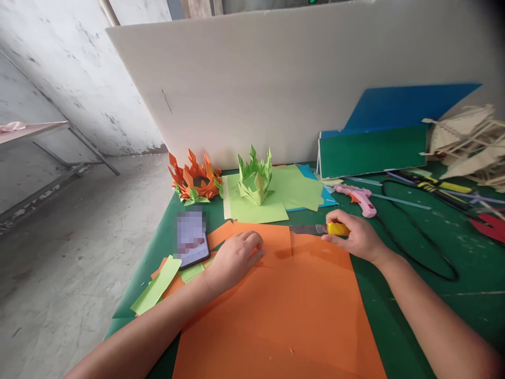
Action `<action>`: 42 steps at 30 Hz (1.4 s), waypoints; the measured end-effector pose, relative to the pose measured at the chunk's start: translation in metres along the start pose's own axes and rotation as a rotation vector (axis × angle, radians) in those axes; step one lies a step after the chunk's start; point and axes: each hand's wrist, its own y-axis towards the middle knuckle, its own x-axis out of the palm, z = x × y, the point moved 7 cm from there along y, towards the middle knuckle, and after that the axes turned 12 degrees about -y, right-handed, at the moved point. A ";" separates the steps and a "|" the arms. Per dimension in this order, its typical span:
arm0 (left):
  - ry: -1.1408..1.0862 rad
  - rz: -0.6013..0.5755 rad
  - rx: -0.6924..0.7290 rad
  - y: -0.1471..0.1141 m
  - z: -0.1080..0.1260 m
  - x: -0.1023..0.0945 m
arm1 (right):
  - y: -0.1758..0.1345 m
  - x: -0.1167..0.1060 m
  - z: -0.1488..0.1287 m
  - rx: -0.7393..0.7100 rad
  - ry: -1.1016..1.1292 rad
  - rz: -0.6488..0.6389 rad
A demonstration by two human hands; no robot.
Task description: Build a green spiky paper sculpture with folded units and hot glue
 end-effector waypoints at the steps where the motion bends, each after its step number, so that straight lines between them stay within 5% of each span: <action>1: 0.010 -0.033 0.069 0.000 0.003 0.003 | 0.000 -0.001 0.000 -0.006 0.000 0.005; 4: 0.059 -0.139 0.209 -0.001 0.006 0.012 | -0.001 -0.001 0.001 0.003 0.002 0.009; 10: 0.142 -0.221 0.254 -0.001 0.009 0.015 | -0.002 0.003 0.002 -0.015 0.016 -0.033; 19: 0.079 -0.011 -0.055 0.005 -0.006 0.000 | -0.002 0.012 -0.017 -0.179 -0.085 -0.162; 25: -0.028 -0.077 0.153 0.000 0.014 -0.001 | 0.000 0.014 -0.024 -0.156 -0.138 -0.223; 31: 0.070 -0.056 0.075 -0.003 0.005 0.011 | 0.001 0.016 -0.028 -0.146 -0.124 -0.270; 42: 0.163 -0.114 0.167 -0.006 0.000 0.030 | -0.013 0.011 -0.022 -0.076 -0.156 -0.241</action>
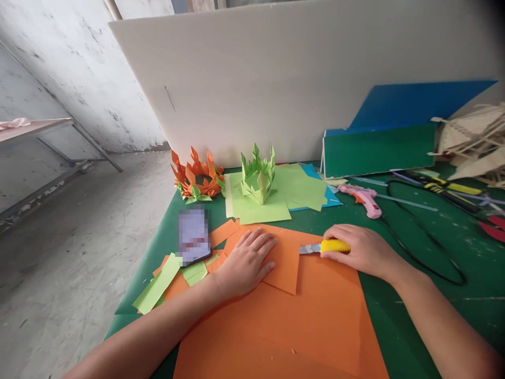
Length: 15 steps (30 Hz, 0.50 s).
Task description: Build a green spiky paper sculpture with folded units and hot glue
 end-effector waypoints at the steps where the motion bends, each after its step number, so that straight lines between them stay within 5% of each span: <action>1: 0.011 -0.003 0.000 0.000 0.000 0.002 | -0.001 0.001 -0.001 0.003 0.000 0.002; 15: 0.092 -0.118 0.000 0.001 0.001 0.016 | -0.006 -0.001 -0.016 -0.123 -0.063 0.042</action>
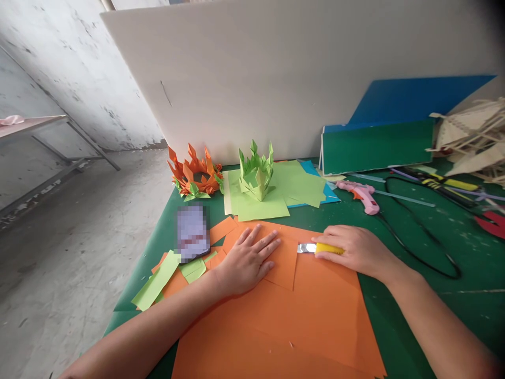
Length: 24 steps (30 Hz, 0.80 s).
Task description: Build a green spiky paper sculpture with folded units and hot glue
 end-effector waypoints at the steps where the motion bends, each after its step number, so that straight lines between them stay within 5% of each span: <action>1: 0.002 0.004 0.004 0.000 0.000 0.000 | 0.000 0.000 -0.001 -0.008 -0.009 0.005; 24: 0.028 0.020 0.030 -0.002 0.000 0.003 | 0.000 0.003 0.009 0.013 0.046 -0.002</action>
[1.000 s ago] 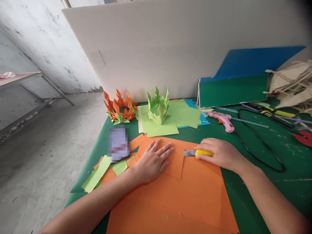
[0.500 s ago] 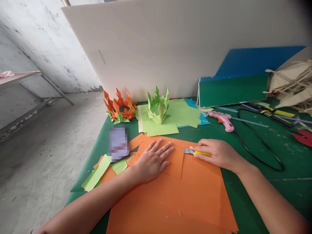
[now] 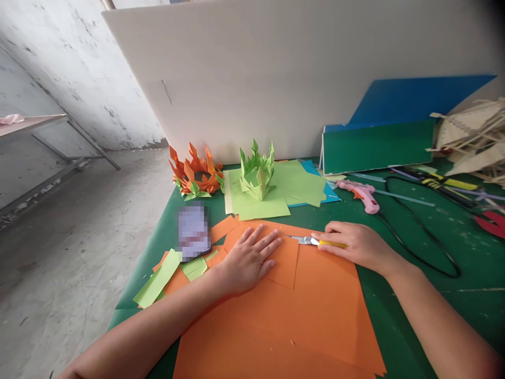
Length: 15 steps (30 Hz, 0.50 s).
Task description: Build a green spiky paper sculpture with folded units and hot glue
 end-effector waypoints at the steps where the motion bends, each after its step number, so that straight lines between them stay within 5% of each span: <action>1: -0.001 0.007 0.003 0.000 0.000 0.000 | 0.000 0.001 0.000 -0.001 -0.003 0.003; 15: -0.025 -0.015 -0.012 -0.001 0.002 0.000 | 0.009 0.003 -0.006 -0.028 -0.056 0.062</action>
